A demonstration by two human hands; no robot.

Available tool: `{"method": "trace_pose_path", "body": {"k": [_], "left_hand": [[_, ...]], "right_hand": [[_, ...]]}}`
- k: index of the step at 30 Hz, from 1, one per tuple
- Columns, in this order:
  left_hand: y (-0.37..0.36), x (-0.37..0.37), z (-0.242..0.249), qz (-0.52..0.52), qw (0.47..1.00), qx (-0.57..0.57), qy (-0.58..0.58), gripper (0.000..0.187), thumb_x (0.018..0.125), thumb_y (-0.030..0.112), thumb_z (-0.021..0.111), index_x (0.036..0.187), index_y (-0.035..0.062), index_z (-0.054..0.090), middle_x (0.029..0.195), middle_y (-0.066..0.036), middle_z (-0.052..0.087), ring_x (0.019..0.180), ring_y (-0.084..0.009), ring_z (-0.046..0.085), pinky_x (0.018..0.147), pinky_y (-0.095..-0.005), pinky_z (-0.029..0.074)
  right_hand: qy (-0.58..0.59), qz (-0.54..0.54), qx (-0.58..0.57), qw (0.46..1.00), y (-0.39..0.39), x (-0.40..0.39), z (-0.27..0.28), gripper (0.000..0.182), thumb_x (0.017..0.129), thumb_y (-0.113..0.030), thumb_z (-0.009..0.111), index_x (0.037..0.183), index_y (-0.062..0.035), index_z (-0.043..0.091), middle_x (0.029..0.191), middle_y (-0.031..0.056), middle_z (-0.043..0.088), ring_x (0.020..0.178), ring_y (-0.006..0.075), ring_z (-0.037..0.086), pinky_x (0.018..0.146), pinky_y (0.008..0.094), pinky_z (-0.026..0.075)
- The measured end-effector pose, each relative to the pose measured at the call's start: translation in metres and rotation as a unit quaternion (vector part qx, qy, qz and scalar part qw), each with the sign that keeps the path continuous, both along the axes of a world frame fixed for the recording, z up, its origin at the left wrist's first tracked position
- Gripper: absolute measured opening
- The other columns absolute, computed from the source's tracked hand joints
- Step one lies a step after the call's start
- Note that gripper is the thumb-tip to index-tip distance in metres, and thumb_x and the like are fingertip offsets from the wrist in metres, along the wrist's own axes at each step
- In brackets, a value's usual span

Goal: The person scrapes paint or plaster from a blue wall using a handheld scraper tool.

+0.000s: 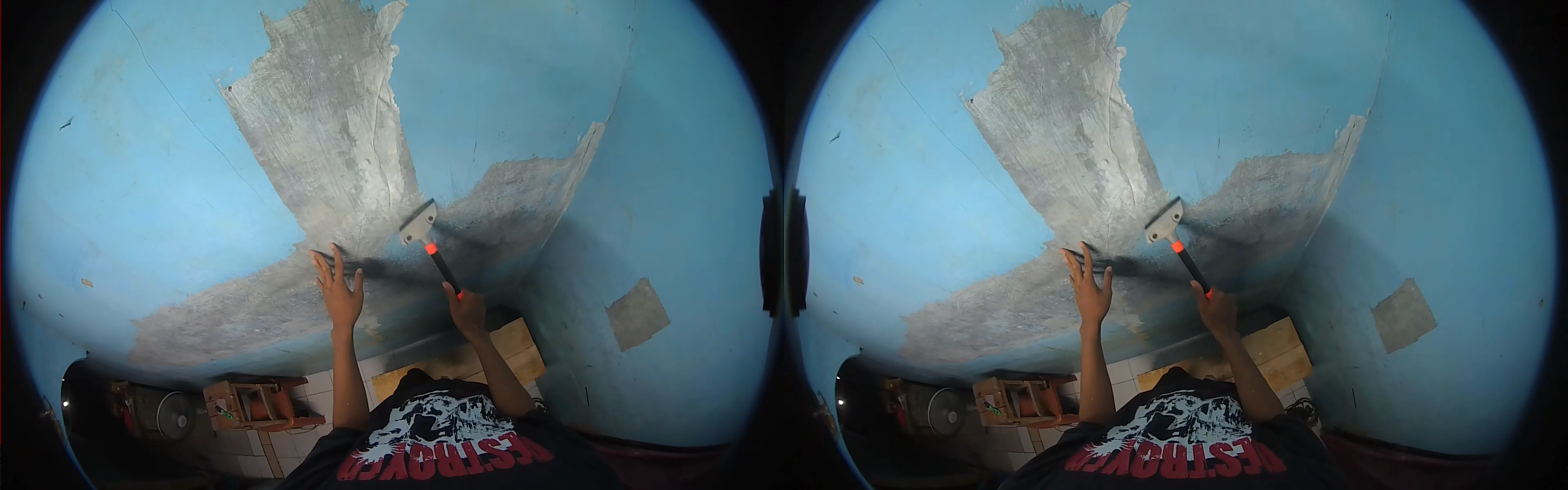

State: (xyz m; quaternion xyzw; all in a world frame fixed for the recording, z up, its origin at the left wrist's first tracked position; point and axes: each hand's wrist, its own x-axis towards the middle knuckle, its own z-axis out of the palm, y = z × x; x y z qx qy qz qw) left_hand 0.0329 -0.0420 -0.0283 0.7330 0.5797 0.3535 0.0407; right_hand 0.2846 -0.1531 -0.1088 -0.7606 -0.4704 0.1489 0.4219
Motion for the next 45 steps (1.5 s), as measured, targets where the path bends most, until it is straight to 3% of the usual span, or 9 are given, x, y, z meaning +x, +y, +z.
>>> {"method": "trace_pose_path", "body": {"k": [2,6,8,12,14,20,26,45], "left_hand": [[-0.001,-0.001,0.001,0.003,1.000,-0.007,0.006,0.082,0.097,0.029,0.069,0.165,0.0286,0.022,0.170,-0.024,0.002,0.154,-0.0496,0.013,0.116,-0.0684,0.026],[0.001,-0.002,0.000,0.004,1.000,-0.005,0.012,0.083,0.096,0.030,0.069,0.165,0.0290,0.022,0.170,-0.024,0.003,0.154,-0.0494,0.015,0.116,-0.0687,0.026],[-0.001,-0.003,-0.004,0.005,1.000,-0.007,0.009,0.083,0.096,0.030,0.069,0.165,0.0290,0.022,0.170,-0.024,0.003,0.154,-0.0492,0.015,0.116,-0.0688,0.026],[0.000,-0.004,0.001,0.003,1.000,-0.009,0.018,0.083,0.096,0.030,0.069,0.165,0.0294,0.022,0.171,-0.023,0.003,0.154,-0.0491,0.015,0.116,-0.0690,0.026],[-0.002,-0.004,0.001,0.004,1.000,-0.013,0.020,0.083,0.096,0.031,0.069,0.165,0.0296,0.022,0.171,-0.022,0.002,0.154,-0.0492,0.015,0.116,-0.0692,0.026],[-0.003,0.000,0.002,-0.004,1.000,-0.011,-0.003,0.083,0.096,0.032,0.070,0.164,0.0299,0.022,0.171,-0.022,0.002,0.154,-0.0483,0.013,0.115,-0.0703,0.025],[-0.004,-0.004,0.003,-0.013,1.000,-0.003,-0.012,0.085,0.095,0.030,0.071,0.164,0.0297,0.022,0.171,-0.022,0.001,0.155,-0.0478,0.012,0.116,-0.0701,0.025],[-0.002,-0.005,0.006,-0.016,1.000,-0.015,0.010,0.087,0.095,0.031,0.071,0.165,0.0303,0.020,0.171,-0.021,0.000,0.154,-0.0493,0.015,0.115,-0.0712,0.025]], "right_hand": [[-0.055,-0.020,-0.039,0.998,-0.013,0.000,-0.021,0.068,0.100,-0.056,0.059,0.070,0.0048,0.065,0.061,0.0256,0.060,0.065,0.0459,0.066,0.055,0.0504,0.047],[-0.043,-0.010,-0.022,0.999,-0.003,-0.006,0.009,0.069,0.099,-0.057,0.059,0.069,0.0049,0.064,0.060,0.0258,0.059,0.064,0.0455,0.066,0.054,0.0502,0.046],[0.003,0.021,-0.013,1.000,0.010,-0.009,0.034,0.070,0.098,-0.062,0.056,0.071,0.0014,0.067,0.063,0.0244,0.064,0.068,0.0468,0.067,0.060,0.0533,0.051],[0.029,0.023,-0.010,0.999,0.002,-0.006,0.007,0.074,0.098,-0.066,0.053,0.072,0.0020,0.068,0.065,0.0257,0.064,0.072,0.0480,0.067,0.064,0.0549,0.052],[-0.030,-0.010,-0.067,0.997,-0.011,-0.002,-0.025,0.074,0.099,-0.062,0.054,0.070,0.0050,0.066,0.062,0.0254,0.062,0.068,0.0469,0.067,0.061,0.0545,0.050],[-0.005,-0.002,-0.056,0.998,-0.019,-0.004,0.002,0.077,0.099,-0.066,0.051,0.072,0.0048,0.067,0.064,0.0256,0.063,0.070,0.0477,0.067,0.063,0.0553,0.051],[-0.046,-0.032,-0.074,0.996,-0.025,0.015,-0.032,0.074,0.098,-0.064,0.053,0.073,0.0042,0.067,0.065,0.0256,0.063,0.071,0.0482,0.067,0.064,0.0552,0.050],[0.018,0.003,-0.044,0.999,0.005,-0.002,0.008,0.071,0.097,-0.065,0.055,0.073,0.0009,0.068,0.065,0.0248,0.064,0.072,0.0478,0.067,0.063,0.0539,0.052]]}}
